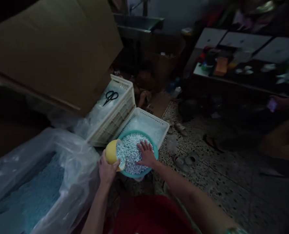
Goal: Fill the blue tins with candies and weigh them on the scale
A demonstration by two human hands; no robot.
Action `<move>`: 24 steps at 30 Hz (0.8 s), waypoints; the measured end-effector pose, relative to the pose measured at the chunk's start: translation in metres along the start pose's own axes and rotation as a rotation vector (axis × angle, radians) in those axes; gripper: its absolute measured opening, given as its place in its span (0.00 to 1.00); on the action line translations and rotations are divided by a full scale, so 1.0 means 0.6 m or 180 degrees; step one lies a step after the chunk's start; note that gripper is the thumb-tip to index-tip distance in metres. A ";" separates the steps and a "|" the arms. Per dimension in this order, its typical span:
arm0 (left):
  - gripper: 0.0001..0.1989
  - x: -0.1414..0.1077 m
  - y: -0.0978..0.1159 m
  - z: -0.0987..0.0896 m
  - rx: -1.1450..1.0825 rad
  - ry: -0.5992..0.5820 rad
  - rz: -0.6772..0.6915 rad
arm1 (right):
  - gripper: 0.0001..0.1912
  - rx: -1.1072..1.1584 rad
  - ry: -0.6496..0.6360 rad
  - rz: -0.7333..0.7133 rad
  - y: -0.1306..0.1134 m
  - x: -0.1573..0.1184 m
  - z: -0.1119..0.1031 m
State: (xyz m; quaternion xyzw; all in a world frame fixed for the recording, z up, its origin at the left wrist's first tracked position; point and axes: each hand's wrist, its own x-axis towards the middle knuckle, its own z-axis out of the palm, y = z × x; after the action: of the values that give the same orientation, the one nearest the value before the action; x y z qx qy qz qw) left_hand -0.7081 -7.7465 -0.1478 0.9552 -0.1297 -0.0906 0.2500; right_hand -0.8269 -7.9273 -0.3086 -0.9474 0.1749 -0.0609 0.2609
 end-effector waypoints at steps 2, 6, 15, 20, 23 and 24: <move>0.43 -0.004 -0.007 -0.003 -0.0049 0.0047 0.0009 | 0.59 -0.0041 0.0068 -0.0083 0.001 -0.002 0.008; 0.42 -0.011 -0.012 -0.004 -0.0256 0.0030 0.0199 | 0.58 -0.0082 0.0177 -0.0150 -0.006 -0.008 0.013; 0.45 -0.011 -0.034 -0.014 -0.0684 0.0174 -0.0093 | 0.58 -0.0169 0.0194 -0.0098 -0.032 -0.016 0.006; 0.43 -0.022 -0.050 -0.036 -0.1678 0.0195 -0.0387 | 0.57 -0.0167 0.0257 -0.0130 -0.030 -0.032 -0.005; 0.40 -0.037 -0.044 -0.060 -0.2162 0.0212 -0.0559 | 0.55 -0.0120 0.0369 -0.0123 -0.025 -0.046 -0.013; 0.39 -0.043 -0.041 -0.070 -0.2276 0.0222 -0.0613 | 0.55 -0.0102 0.0421 -0.0109 -0.024 -0.051 -0.017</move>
State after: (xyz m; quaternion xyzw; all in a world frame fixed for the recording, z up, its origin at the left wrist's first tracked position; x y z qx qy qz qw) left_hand -0.7173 -7.6993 -0.1211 0.8179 0.0092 -0.1207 0.5625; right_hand -0.8533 -7.9095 -0.2934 -0.9482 0.1765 -0.1250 0.2325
